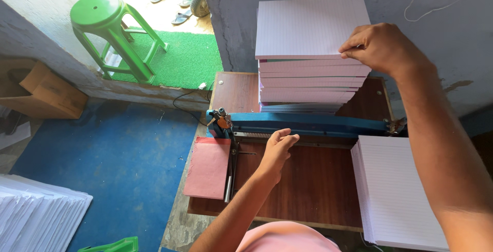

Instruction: The person places lined paper sheets into a manual binding machine, aligns them, and secures them with a stapling mechanism. The person then stacks the finished notebooks on a pile to the right.

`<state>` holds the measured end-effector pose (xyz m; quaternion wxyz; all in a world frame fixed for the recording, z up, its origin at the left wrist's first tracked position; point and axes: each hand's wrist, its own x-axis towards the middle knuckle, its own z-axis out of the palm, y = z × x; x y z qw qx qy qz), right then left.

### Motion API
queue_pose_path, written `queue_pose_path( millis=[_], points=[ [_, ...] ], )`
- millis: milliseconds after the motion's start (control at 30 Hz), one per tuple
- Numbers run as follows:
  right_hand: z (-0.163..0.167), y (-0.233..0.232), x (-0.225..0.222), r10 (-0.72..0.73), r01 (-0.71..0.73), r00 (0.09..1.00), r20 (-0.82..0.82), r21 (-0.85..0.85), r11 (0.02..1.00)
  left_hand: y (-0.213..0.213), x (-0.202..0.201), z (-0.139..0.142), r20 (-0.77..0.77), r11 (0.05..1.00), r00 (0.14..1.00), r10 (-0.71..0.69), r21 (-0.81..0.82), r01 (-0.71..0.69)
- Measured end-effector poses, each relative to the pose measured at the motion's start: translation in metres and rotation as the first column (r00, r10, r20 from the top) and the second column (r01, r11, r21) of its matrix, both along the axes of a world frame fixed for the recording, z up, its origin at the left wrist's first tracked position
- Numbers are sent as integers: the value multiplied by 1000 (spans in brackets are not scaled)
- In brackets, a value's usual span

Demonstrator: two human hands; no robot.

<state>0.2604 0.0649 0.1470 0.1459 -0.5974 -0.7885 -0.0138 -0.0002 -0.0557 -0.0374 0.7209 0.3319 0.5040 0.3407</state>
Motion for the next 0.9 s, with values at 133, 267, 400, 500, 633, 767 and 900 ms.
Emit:
queue_pose_path(
  millis=[133, 267, 400, 500, 633, 767, 900],
  points=[
    [4, 9, 5, 6, -5, 1000, 18, -68, 998, -2, -3, -3, 10, 1000, 1000, 7, 23, -7],
    [4, 16, 9, -27, 34, 997, 70, -104, 994, -3, -4, -4, -1, 998, 1000, -2, 66, 2],
    [4, 20, 13, -27, 37, 997, 74, -133, 990, 0, -7, -6, -11, 996, 1000, -2, 85, 2],
    [3, 19, 12, -66, 72, 997, 43, -166, 984, 1, -9, -9, -1, 997, 1000, -5, 76, 5],
    [3, 19, 11, -82, 82, 997, 12, -178, 981, 1, -11, -11, -18, 995, 1000, -17, 97, 19],
    [6, 20, 11, -69, 71, 997, 20, -177, 982, 2, -12, -12, -30, 995, 999, -25, 97, 28],
    [3, 16, 7, 122, -130, 983, 139, 50, 990, 4, -13, -9, -41, 990, 998, -57, 126, 62]
  ],
)
